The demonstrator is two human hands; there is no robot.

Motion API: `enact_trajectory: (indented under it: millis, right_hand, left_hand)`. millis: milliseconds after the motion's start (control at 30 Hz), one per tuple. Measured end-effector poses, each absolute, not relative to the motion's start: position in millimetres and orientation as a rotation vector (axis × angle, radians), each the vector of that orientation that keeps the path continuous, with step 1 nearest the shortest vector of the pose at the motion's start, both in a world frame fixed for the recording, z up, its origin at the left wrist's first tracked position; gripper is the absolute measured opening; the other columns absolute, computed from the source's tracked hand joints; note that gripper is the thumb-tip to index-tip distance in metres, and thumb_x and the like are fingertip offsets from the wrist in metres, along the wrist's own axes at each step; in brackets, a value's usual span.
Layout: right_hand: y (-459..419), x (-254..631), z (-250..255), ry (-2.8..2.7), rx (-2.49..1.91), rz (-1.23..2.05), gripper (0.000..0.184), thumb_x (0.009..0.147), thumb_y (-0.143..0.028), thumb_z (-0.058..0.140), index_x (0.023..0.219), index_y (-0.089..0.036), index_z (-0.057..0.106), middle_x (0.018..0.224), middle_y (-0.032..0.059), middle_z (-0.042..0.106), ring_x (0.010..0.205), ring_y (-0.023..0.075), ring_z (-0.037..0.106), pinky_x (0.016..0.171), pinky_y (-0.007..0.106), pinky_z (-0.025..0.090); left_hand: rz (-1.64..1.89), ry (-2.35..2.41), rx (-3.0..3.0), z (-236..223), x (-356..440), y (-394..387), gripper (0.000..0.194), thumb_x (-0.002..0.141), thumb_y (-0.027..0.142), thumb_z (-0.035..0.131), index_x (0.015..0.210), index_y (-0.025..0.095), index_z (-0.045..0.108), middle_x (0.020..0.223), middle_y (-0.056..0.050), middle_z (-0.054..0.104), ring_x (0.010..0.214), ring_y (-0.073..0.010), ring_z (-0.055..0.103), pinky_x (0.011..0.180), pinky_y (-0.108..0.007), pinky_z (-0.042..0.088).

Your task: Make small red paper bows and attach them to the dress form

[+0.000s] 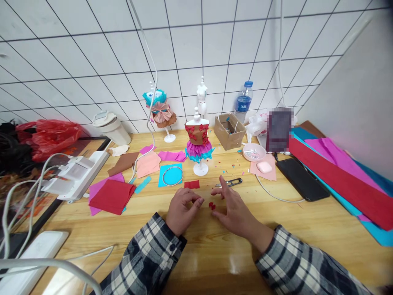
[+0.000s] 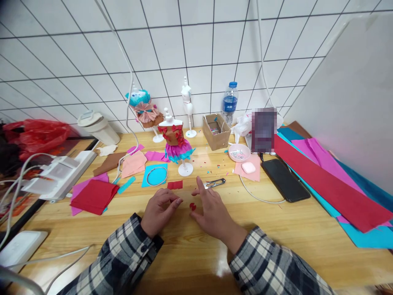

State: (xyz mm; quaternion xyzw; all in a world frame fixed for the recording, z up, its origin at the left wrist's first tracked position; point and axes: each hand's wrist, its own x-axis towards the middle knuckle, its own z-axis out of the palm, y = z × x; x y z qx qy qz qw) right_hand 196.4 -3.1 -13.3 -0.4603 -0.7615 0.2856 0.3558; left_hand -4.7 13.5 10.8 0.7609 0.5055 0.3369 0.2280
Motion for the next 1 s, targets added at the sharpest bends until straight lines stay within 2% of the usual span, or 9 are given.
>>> enact_trajectory:
  millis: [67, 167, 267, 367, 500, 633, 733, 800, 1000]
  right_hand:
    - [-3.3, 194.8, -11.8, -1.861, -1.190, 0.879, 0.103, 0.074, -0.023, 0.068, 0.148, -0.027, -0.004, 0.110, 0.0065, 0.060, 0.092, 0.0231, 0.053, 0.089, 0.045, 0.041]
    - [-2.6, 194.1, -7.1, -1.537, -1.069, 1.283, 0.089, 0.082, -0.035, 0.061, 0.148, -0.028, 0.001, 0.101, 0.0047, 0.063, 0.077, 0.0179, 0.055, 0.073, 0.034, 0.045]
    - [0.4, 196.5, -2.8, -1.138, -0.907, 1.609, 0.065, 0.087, -0.043, 0.052, 0.144, -0.028, 0.024, 0.096, 0.0045, 0.064, 0.066, 0.0145, 0.054, 0.057, 0.026, 0.040]
    - [5.0, 201.2, -0.8, -0.838, -0.840, 1.710, 0.046, 0.088, -0.044, 0.049, 0.131, -0.028, 0.047, 0.087, 0.0036, 0.064, 0.060, 0.0131, 0.051, 0.053, 0.025, 0.038]
    - [10.8, 206.8, -2.4, -0.701, -0.834, 1.740, 0.041, 0.090, -0.046, 0.042, 0.121, -0.025, 0.057, 0.081, 0.0047, 0.063, 0.056, 0.0134, 0.048, 0.052, 0.027, 0.038]
    - [13.3, 207.4, -6.5, -1.009, -0.979, 1.538, 0.048, 0.086, -0.043, 0.049, 0.131, -0.024, 0.046, 0.095, 0.0077, 0.063, 0.066, 0.0156, 0.052, 0.055, 0.028, 0.041]
    - [11.4, 203.8, -7.0, -1.416, -1.060, 1.163, 0.074, 0.078, -0.028, 0.064, 0.142, -0.028, 0.027, 0.111, 0.0069, 0.060, 0.086, 0.0186, 0.053, 0.072, 0.032, 0.044]
    - [8.1, 199.7, -5.4, -1.599, -1.073, 0.987, 0.082, 0.076, -0.021, 0.064, 0.144, -0.029, 0.020, 0.116, 0.0066, 0.058, 0.092, 0.0193, 0.052, 0.081, 0.036, 0.042]
    - [-1.7, 183.8, -2.8, -1.657, -1.135, 0.942, 0.077, 0.078, -0.017, 0.061, 0.143, -0.029, 0.023, 0.100, 0.0028, 0.062, 0.083, 0.0169, 0.053, 0.075, 0.034, 0.046]
  left_hand:
    - [0.931, 1.386, 2.103, 10.2, -5.4, 12.9, 0.018, 0.084, 0.031, 0.059, 0.073, 0.020, 0.068, 0.070, -0.003, 0.062, 0.072, -0.0171, 0.055, 0.068, -0.031, 0.043]
    - [0.896, 1.279, 2.226, 9.4, -6.5, 12.7, 0.013, 0.081, 0.026, 0.062, 0.090, 0.023, 0.071, 0.080, -0.004, 0.063, 0.079, -0.0182, 0.055, 0.073, -0.032, 0.044]
    - [0.742, 1.147, 2.420, 9.7, -5.8, 15.0, 0.026, 0.080, 0.016, 0.059, 0.101, 0.028, 0.070, 0.089, -0.004, 0.063, 0.086, -0.0195, 0.054, 0.079, -0.035, 0.042]
    - [0.580, 1.086, 2.570, 12.2, -1.8, 20.8, 0.029, 0.083, 0.014, 0.054, 0.098, 0.033, 0.070, 0.094, -0.004, 0.063, 0.091, -0.0205, 0.052, 0.084, -0.038, 0.039]
    - [0.432, 0.930, 2.695, 14.4, 5.5, 31.0, 0.020, 0.084, 0.023, 0.058, 0.095, 0.032, 0.071, 0.094, -0.003, 0.065, 0.092, -0.0216, 0.052, 0.083, -0.039, 0.036]
    - [0.451, 0.946, 2.622, 10.0, 7.6, 37.5, 0.017, 0.087, 0.028, 0.055, 0.091, 0.028, 0.072, 0.087, -0.003, 0.067, 0.088, -0.0202, 0.054, 0.082, -0.037, 0.037]
    - [0.627, 1.069, 2.371, 7.5, 5.1, 37.2, 0.020, 0.088, 0.030, 0.054, 0.089, 0.023, 0.073, 0.086, -0.005, 0.068, 0.084, -0.0184, 0.057, 0.079, -0.033, 0.041]
    - [0.703, 1.133, 2.159, 9.1, 3.5, 34.4, 0.021, 0.088, 0.032, 0.054, 0.086, 0.021, 0.073, 0.085, -0.005, 0.068, 0.083, -0.0174, 0.058, 0.077, -0.031, 0.043]
    - [0.692, 1.155, 1.774, 17.6, 4.6, 25.1, 0.024, 0.087, 0.033, 0.054, 0.080, 0.018, 0.071, 0.080, -0.005, 0.067, 0.077, -0.0165, 0.060, 0.071, -0.026, 0.045]
